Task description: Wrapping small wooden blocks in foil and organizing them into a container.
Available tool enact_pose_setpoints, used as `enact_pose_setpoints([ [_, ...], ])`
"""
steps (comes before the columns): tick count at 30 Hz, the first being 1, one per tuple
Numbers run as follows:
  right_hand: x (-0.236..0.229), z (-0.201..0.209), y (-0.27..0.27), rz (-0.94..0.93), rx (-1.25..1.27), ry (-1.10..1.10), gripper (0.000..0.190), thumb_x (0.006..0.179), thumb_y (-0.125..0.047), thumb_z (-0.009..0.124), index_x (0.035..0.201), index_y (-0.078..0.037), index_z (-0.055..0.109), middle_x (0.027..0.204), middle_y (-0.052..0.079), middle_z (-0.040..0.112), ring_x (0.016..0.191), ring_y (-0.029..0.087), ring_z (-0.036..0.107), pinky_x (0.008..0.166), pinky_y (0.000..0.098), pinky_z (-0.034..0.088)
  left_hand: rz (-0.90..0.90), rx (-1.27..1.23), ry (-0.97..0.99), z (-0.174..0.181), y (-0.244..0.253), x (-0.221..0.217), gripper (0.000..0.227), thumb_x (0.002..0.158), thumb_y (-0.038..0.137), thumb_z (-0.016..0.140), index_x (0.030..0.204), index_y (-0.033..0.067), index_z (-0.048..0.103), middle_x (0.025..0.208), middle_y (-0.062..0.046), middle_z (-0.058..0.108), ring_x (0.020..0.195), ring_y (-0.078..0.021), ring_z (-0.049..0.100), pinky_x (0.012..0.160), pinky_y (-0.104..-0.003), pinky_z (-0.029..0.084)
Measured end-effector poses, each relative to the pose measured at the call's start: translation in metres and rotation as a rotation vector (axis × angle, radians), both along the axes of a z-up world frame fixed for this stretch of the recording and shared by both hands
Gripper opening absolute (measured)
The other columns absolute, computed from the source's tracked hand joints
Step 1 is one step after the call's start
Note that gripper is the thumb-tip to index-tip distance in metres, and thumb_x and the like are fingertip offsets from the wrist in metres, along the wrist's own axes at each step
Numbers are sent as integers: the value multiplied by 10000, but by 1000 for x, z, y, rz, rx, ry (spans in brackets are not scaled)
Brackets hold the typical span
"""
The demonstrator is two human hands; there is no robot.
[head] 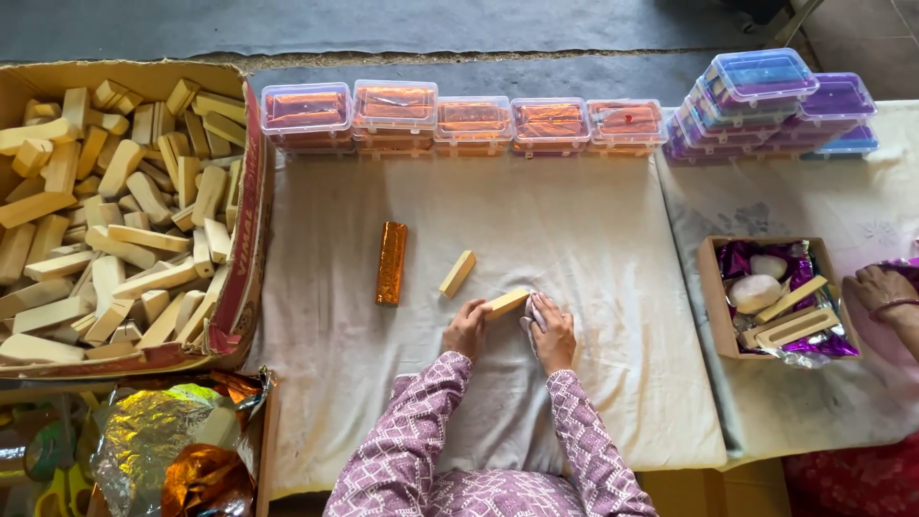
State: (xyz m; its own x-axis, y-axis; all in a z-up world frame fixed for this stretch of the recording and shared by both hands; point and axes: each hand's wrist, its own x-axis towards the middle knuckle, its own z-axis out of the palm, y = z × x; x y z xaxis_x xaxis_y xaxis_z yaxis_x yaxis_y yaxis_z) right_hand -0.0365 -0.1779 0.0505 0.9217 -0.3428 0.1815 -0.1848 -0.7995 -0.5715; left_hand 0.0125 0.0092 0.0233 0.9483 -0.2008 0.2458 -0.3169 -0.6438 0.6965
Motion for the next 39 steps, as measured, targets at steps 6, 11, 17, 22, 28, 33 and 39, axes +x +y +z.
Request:
enact_pose_setpoints([
  [6,0,3,3,-8,-2,25,533,854,-164,733,1377,-230,653,1446,-68,612,1102,253,578,1020,347,485,-216,105,-41,18,11,-2,358,806,275,831,1102,109,715,1242,-76,674,962,-247,721,815,-378,608],
  [11,0,7,5,-18,-13,27,523,852,-180,730,1367,-229,654,1432,-58,617,1081,264,575,1000,351,498,-114,95,59,-22,-4,2,287,857,252,828,1105,157,720,1247,-18,706,987,-210,735,871,-371,589],
  [17,6,4,-9,12,21,23,488,862,-187,722,1345,-231,668,1407,-28,630,1108,288,598,1000,374,496,43,34,-46,-12,-7,1,504,714,52,820,1180,153,655,1149,-58,705,1063,-257,702,941,-401,557],
  [22,9,18,11,27,60,-52,472,878,-161,706,1345,-223,676,1393,-18,655,1147,283,653,1019,392,501,40,-328,306,1,2,4,610,720,57,796,1291,148,600,1117,-54,714,1015,-219,718,909,-347,581],
  [28,-3,25,55,343,-240,76,575,837,-187,732,1400,-206,619,1448,-36,597,936,246,627,850,351,554,105,-320,441,-3,5,2,350,805,239,835,1132,176,727,1099,-29,784,1018,-189,759,873,-330,597],
  [33,8,35,37,387,-229,86,507,902,-226,714,1396,-303,631,1464,-147,590,829,178,575,762,261,578,152,-136,339,-11,0,-1,449,720,254,873,1140,226,716,1089,-8,751,986,-217,732,837,-353,590],
  [39,20,16,43,223,-266,114,545,889,-217,712,1424,-251,612,1457,-122,592,861,204,579,732,281,587,123,-178,387,3,4,0,451,710,223,861,1138,226,718,1111,10,743,1006,-218,727,845,-361,585],
])
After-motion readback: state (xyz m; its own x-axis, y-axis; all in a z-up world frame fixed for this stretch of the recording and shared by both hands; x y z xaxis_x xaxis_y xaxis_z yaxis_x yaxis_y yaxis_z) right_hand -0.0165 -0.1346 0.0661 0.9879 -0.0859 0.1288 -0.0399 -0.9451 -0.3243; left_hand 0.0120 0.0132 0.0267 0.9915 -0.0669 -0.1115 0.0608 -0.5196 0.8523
